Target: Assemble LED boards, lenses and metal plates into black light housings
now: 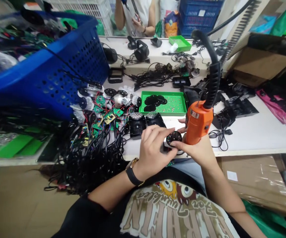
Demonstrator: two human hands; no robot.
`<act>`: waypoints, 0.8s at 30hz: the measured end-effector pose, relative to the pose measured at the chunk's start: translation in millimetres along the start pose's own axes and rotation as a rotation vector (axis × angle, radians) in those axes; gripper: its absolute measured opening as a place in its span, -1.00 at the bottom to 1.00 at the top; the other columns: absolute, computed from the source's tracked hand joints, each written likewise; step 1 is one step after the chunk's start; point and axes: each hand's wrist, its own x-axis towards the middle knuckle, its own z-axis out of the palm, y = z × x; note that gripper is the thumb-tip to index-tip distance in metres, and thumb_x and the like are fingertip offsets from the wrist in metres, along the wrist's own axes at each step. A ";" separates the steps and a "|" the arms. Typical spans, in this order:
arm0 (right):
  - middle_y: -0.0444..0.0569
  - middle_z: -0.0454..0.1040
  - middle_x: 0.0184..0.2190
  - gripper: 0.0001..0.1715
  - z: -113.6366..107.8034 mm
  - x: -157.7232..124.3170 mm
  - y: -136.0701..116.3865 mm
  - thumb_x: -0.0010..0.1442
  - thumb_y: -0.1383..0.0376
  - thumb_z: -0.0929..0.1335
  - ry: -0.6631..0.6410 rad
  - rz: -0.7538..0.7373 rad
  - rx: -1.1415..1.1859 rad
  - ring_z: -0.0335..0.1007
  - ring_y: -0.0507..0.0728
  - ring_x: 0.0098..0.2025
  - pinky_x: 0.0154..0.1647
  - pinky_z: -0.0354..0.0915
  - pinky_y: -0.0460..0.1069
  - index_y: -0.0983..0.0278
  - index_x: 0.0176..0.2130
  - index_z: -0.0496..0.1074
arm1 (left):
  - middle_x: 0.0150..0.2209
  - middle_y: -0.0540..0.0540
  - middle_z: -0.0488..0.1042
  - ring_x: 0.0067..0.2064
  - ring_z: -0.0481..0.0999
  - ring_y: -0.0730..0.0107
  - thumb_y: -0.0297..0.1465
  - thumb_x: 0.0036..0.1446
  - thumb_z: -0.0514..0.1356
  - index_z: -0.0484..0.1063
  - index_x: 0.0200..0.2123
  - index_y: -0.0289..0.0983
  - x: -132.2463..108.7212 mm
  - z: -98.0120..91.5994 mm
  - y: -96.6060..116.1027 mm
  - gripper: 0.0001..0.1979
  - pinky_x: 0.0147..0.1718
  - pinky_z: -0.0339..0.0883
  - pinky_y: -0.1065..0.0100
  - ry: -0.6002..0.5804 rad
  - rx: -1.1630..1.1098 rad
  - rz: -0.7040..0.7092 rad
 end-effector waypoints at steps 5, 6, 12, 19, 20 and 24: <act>0.00 0.63 -0.22 -0.75 -1.8 4.7 0.2 0.05 0.17 0.55 0.040 -0.062 0.008 0.57 0.12 -0.27 -0.21 0.51 0.06 0.24 -0.38 0.51 | -0.15 -0.11 0.59 -0.04 0.49 0.13 -0.30 0.13 0.40 0.49 0.02 -0.21 0.1 -3.1 -1.2 -0.61 -0.01 0.41 0.06 -0.006 0.016 0.030; 0.01 0.63 -0.19 -0.77 -3.9 5.4 -0.1 0.08 0.17 0.54 0.061 -0.062 0.010 0.57 0.12 -0.28 -0.25 0.50 0.04 0.25 -0.37 0.51 | -0.15 -0.10 0.59 -0.04 0.49 0.14 -0.27 0.13 0.41 0.49 0.02 -0.20 -0.6 -3.8 -4.2 -0.60 -0.01 0.42 0.07 -0.019 -0.004 0.011; -0.19 0.51 -0.49 -0.62 -16.2 6.2 -3.6 0.10 0.09 0.54 0.239 -0.170 0.192 0.31 -0.01 -0.64 -0.61 0.26 -0.04 0.20 -0.15 0.49 | -0.04 -0.12 0.58 0.01 0.51 0.19 -0.25 0.17 0.41 0.47 0.06 -0.20 -17.3 3.1 -36.3 -0.58 0.02 0.43 0.10 -0.163 -0.119 -0.211; -0.29 0.23 -0.62 -0.53 -3.3 5.7 -8.6 0.14 -0.09 0.45 0.317 -0.321 0.350 0.20 0.01 -0.70 -0.63 0.27 -0.01 0.09 -0.08 0.39 | 0.02 -0.15 0.53 0.09 0.48 0.15 -0.22 0.17 0.41 0.43 0.12 -0.17 -33.4 31.9 -40.9 -0.51 0.11 0.38 0.02 -0.253 -0.208 -0.217; -0.29 0.20 -0.62 -0.55 -0.3 6.4 -9.4 0.14 -0.09 0.45 0.329 -0.348 0.374 0.17 0.01 -0.71 -0.63 0.25 -0.01 0.07 -0.09 0.39 | 0.03 -0.15 0.52 0.09 0.47 0.15 -0.22 0.17 0.41 0.43 0.13 -0.18 -34.1 34.4 -39.6 -0.50 0.11 0.38 0.02 -0.257 -0.209 -0.209; -0.29 0.16 -0.61 -0.70 10.7 10.5 -12.3 0.22 0.01 0.42 0.300 -0.460 0.475 0.14 -0.02 -0.70 -0.63 0.20 -0.04 0.04 -0.10 0.42 | 0.05 -0.17 0.50 0.10 0.47 0.16 -0.28 0.18 0.41 0.42 0.14 -0.20 -36.8 39.0 -37.4 -0.51 0.12 0.40 0.05 -0.271 -0.232 -0.223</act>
